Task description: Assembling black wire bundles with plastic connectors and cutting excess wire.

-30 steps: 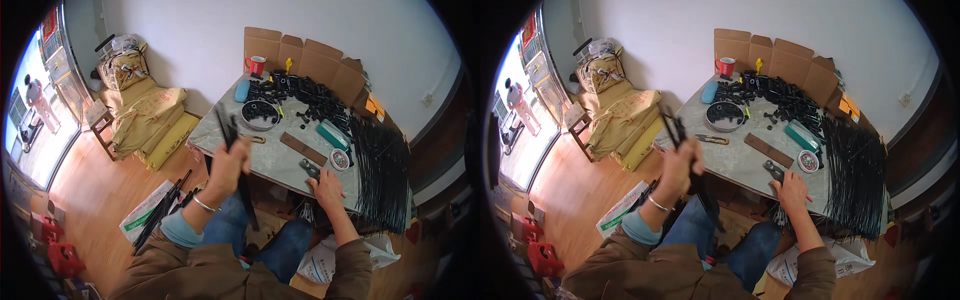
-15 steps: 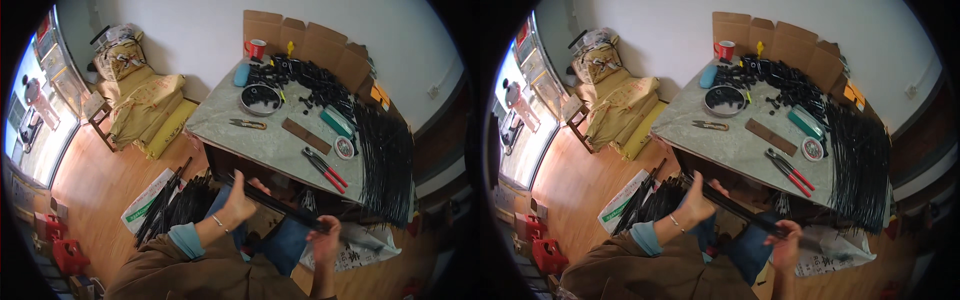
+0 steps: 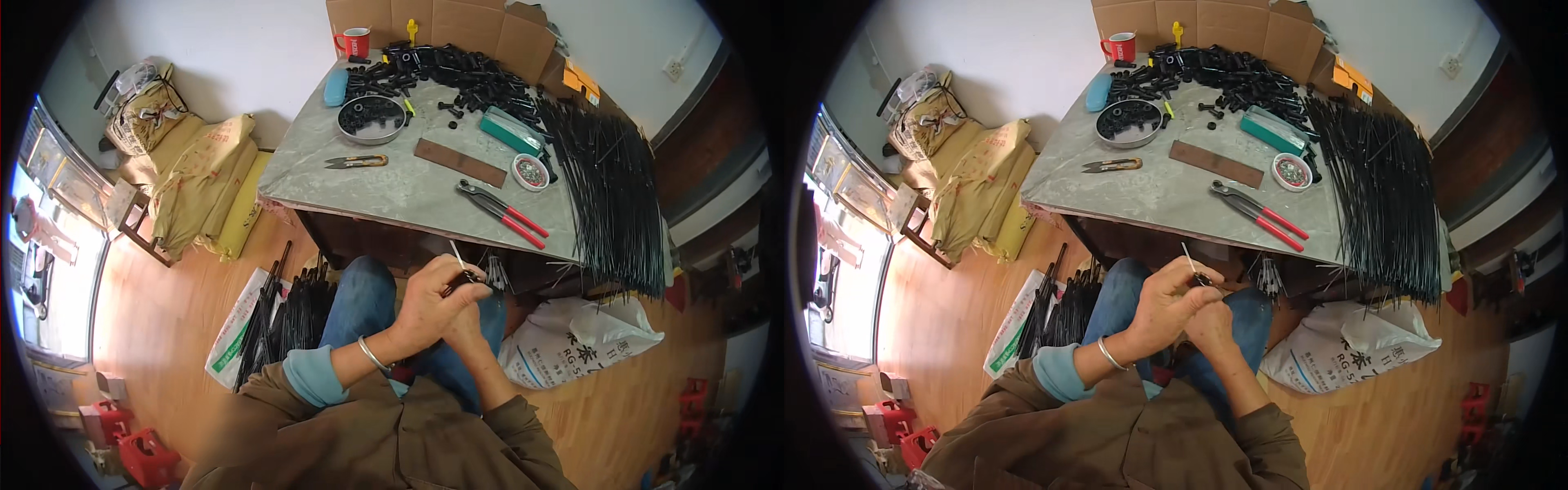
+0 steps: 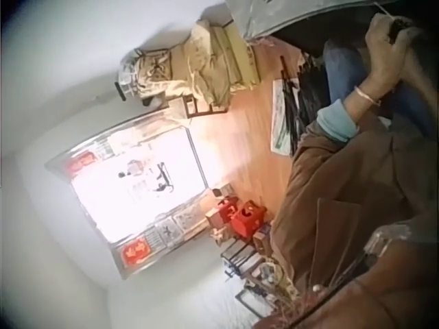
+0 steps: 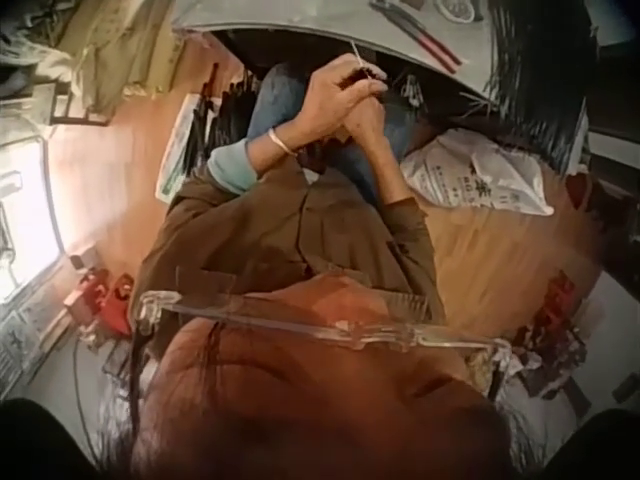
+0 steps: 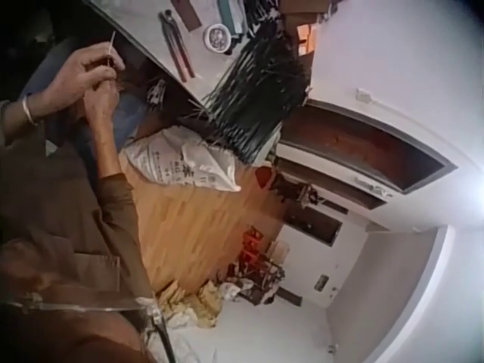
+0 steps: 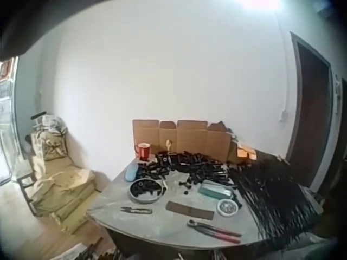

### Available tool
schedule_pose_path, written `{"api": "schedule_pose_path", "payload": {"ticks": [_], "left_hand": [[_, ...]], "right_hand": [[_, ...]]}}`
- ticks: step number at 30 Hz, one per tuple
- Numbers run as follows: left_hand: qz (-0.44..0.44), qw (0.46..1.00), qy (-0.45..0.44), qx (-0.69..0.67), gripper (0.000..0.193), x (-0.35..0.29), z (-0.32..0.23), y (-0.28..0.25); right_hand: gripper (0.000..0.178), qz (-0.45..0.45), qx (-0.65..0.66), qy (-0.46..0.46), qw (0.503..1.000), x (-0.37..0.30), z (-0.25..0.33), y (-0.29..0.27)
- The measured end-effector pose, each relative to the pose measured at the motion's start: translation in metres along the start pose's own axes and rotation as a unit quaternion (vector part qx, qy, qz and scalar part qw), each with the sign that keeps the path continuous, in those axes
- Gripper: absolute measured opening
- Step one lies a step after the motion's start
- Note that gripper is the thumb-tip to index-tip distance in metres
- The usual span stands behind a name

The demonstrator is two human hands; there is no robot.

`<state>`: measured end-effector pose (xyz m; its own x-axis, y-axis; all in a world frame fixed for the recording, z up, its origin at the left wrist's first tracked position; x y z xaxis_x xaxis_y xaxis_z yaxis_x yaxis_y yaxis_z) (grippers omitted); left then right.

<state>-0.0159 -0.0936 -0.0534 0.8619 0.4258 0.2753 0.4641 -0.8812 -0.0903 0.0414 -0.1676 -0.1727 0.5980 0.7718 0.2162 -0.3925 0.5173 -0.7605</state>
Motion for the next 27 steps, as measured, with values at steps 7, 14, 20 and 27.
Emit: {"api": "schedule_pose_path", "payload": {"ticks": [7, 14, 20, 27], "left_hand": [[0.015, 0.999, -0.026, 0.034, 0.022, 0.011, 0.025, -0.029], [0.189, 0.979, -0.041, 0.062, 0.02, 0.017, 0.037, -0.031], [0.063, 0.985, -0.161, -0.012, 0.028, 0.013, 0.059, -0.03], [0.233, 0.92, -0.155, -0.276, 0.031, 0.016, 0.043, -0.018]], "right_hand": [[0.035, 0.012, 0.028, 0.051, 0.998, 0.001, 0.002, 0.0], [0.011, -0.008, 0.434, 0.045, 0.9, 0.017, 0.015, -0.022], [0.011, -0.097, 0.526, 0.074, 0.842, 0.02, 0.021, -0.032], [0.008, 0.072, 0.58, 0.023, 0.811, 0.026, 0.043, -0.041]]}}
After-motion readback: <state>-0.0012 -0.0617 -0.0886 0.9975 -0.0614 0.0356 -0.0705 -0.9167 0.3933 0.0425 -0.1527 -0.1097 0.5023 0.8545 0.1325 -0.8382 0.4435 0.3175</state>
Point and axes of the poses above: each hand's wrist, its own x-axis towards the middle knuckle, its own y-axis out of the palm, z = x × y, the point moved 8 cm from there along x, towards the middle knuckle, and after that the axes turned 6 degrees about -y, right-handed, at the moved point
